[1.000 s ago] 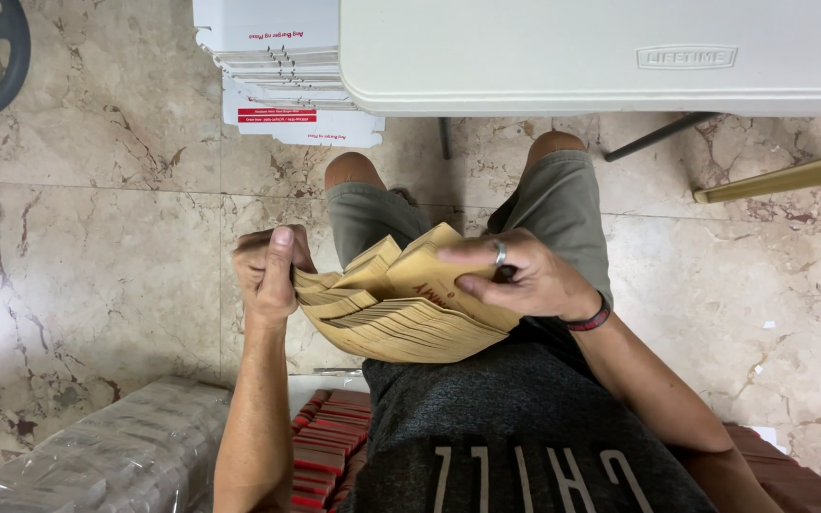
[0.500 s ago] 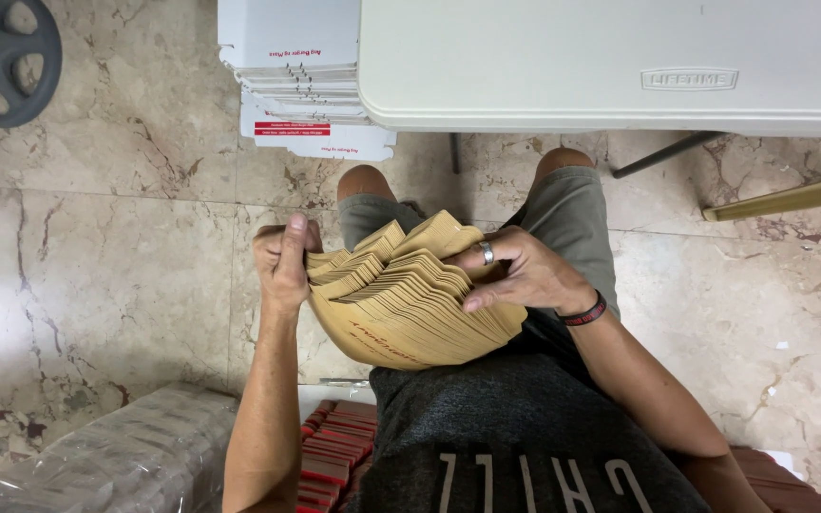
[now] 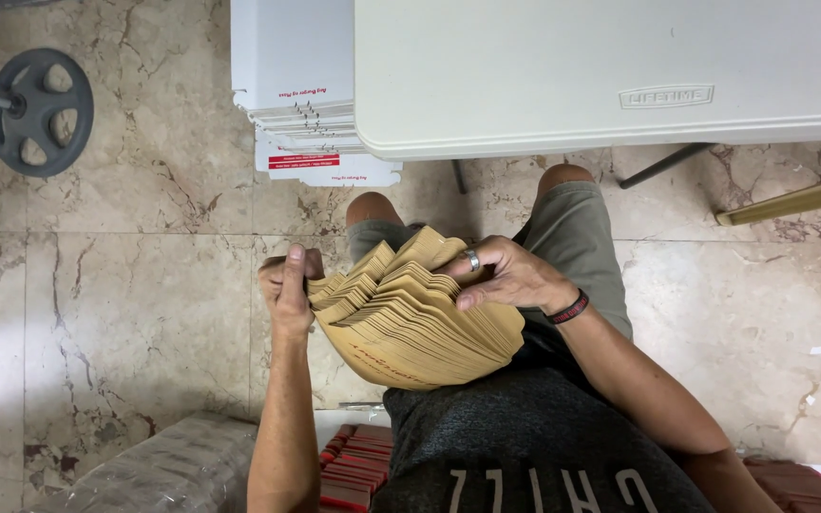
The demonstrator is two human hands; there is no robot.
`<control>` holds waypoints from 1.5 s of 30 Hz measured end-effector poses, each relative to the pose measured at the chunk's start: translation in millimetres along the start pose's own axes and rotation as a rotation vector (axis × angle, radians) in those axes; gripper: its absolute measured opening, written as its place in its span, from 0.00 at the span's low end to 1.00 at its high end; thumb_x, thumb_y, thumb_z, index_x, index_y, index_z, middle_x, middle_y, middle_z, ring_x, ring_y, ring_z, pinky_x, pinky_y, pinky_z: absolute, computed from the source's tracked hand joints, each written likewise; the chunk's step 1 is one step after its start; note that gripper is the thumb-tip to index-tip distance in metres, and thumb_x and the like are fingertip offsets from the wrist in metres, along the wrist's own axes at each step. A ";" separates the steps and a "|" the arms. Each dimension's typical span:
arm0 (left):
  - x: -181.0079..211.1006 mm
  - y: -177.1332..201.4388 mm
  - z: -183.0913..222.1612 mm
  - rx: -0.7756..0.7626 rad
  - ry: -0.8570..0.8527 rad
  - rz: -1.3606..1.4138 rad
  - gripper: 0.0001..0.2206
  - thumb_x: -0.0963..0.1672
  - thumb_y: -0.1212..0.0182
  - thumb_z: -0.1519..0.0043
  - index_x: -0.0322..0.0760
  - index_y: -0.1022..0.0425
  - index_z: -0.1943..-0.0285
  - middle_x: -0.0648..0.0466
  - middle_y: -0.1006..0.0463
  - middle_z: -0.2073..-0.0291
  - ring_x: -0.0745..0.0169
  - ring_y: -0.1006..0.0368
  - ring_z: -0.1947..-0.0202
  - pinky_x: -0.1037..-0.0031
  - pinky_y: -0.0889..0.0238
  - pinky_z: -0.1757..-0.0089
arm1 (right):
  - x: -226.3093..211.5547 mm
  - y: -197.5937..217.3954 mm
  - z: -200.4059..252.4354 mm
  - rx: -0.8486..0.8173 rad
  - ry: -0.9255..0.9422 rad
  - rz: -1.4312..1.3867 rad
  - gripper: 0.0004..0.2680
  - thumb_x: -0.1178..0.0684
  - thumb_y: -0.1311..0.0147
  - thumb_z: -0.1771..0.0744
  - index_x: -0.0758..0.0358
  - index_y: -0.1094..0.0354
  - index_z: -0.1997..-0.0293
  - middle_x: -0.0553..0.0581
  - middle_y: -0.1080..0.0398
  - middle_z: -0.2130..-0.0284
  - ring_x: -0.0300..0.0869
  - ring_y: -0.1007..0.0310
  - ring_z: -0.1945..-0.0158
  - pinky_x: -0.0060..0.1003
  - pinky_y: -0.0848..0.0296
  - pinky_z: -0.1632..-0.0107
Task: The person holds a stack of flat cardboard food containers by hand, fans through them to count the pieces, and places them onto a white table to organize the stack.
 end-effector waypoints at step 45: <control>-4.2 36.1 19.4 0.299 -0.062 0.058 0.30 0.40 0.53 0.27 0.39 0.42 0.91 0.54 0.48 0.94 0.65 0.54 0.91 0.74 0.59 0.79 | -5.9 -17.3 -34.2 -0.081 -0.160 0.030 0.18 0.56 0.34 0.38 0.64 0.29 0.42 0.69 0.27 0.46 0.61 0.32 0.39 0.61 0.43 0.35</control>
Point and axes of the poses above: each hand's wrist, its own z-axis away from the middle knuckle, its own y-axis out of the back of the hand, x = y × z, the point moved 3 cm from there along -z, towards the middle knuckle
